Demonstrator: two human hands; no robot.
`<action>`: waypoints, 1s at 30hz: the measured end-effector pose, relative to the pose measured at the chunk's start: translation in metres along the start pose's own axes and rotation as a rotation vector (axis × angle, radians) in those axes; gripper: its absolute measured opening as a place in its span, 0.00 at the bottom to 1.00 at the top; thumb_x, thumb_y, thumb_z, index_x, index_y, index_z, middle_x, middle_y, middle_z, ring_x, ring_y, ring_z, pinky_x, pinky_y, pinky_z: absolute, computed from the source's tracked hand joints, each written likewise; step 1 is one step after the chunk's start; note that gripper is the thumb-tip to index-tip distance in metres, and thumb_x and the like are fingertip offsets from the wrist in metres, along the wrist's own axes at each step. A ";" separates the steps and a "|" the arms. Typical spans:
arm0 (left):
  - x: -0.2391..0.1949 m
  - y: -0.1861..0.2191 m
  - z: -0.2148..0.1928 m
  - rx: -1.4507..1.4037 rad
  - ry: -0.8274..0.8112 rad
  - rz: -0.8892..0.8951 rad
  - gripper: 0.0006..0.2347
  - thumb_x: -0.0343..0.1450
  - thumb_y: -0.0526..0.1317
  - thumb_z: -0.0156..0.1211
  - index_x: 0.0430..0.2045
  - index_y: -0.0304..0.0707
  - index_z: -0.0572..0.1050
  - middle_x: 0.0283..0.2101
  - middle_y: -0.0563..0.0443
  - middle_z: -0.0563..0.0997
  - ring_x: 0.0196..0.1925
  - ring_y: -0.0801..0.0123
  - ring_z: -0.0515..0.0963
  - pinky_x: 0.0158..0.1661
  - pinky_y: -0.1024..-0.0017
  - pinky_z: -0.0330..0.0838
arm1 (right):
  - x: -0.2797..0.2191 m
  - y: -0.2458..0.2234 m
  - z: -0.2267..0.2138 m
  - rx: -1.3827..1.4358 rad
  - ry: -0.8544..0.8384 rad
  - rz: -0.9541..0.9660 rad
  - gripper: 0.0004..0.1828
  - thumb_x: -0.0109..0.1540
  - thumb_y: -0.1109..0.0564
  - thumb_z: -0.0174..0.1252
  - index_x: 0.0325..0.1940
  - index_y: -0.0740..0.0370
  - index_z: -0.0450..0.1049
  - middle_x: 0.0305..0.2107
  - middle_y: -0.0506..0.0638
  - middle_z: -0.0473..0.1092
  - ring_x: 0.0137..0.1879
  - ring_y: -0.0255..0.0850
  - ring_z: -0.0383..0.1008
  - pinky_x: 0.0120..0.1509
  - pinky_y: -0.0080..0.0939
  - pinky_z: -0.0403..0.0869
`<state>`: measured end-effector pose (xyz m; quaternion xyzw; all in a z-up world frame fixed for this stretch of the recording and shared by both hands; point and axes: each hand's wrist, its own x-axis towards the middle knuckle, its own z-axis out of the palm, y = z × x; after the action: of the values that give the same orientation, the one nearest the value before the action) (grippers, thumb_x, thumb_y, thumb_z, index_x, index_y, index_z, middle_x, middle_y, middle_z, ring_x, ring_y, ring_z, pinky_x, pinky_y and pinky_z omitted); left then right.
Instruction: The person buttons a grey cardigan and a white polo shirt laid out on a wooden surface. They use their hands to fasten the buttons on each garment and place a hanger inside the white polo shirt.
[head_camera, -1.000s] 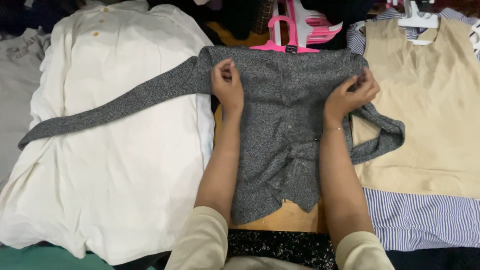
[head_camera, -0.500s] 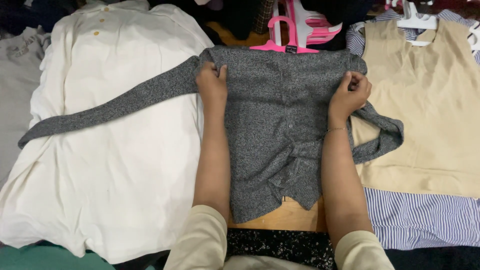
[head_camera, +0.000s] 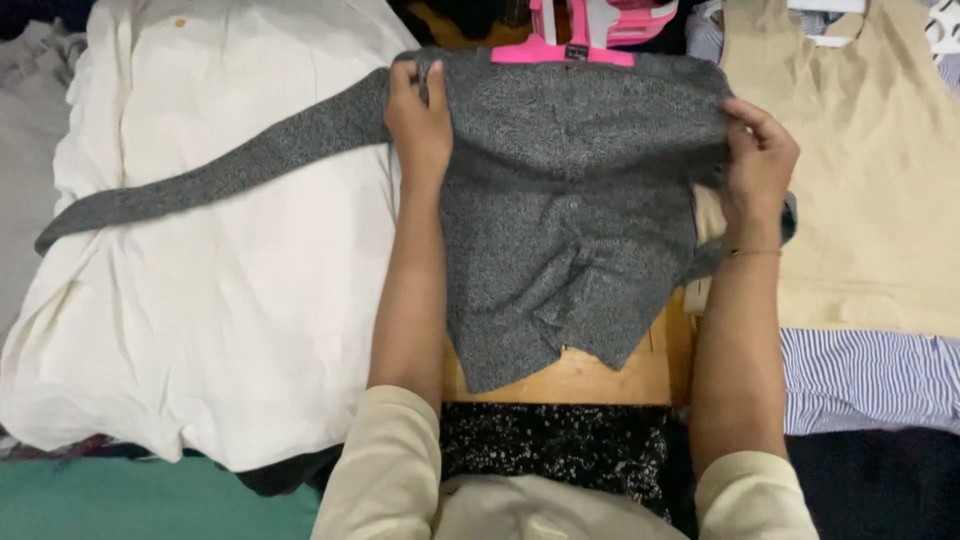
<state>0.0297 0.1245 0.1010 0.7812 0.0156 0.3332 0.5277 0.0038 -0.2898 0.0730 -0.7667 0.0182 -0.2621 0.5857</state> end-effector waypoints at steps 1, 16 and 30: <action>0.000 0.003 -0.006 0.003 -0.004 -0.008 0.09 0.77 0.45 0.52 0.31 0.42 0.67 0.20 0.59 0.67 0.22 0.75 0.65 0.27 0.70 0.61 | -0.010 -0.015 -0.010 -0.004 -0.003 0.008 0.16 0.62 0.67 0.55 0.51 0.58 0.81 0.47 0.47 0.79 0.54 0.33 0.76 0.59 0.28 0.74; -0.092 0.030 -0.120 0.519 -1.108 -0.115 0.08 0.71 0.40 0.63 0.44 0.48 0.77 0.49 0.42 0.81 0.50 0.52 0.80 0.47 0.59 0.70 | -0.116 -0.031 -0.123 -0.735 -0.932 0.128 0.14 0.57 0.55 0.70 0.46 0.55 0.87 0.46 0.49 0.78 0.47 0.41 0.77 0.54 0.41 0.73; -0.156 0.077 -0.016 0.438 -0.932 -0.027 0.24 0.60 0.62 0.68 0.20 0.37 0.75 0.30 0.34 0.84 0.41 0.42 0.85 0.41 0.52 0.80 | -0.142 -0.067 0.055 -0.257 -0.708 -0.097 0.08 0.65 0.60 0.61 0.46 0.55 0.83 0.25 0.50 0.78 0.34 0.40 0.80 0.47 0.38 0.75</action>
<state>-0.1249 0.0445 0.0900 0.9386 -0.1416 -0.0682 0.3072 -0.1138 -0.1722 0.0703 -0.8771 -0.1887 -0.0038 0.4417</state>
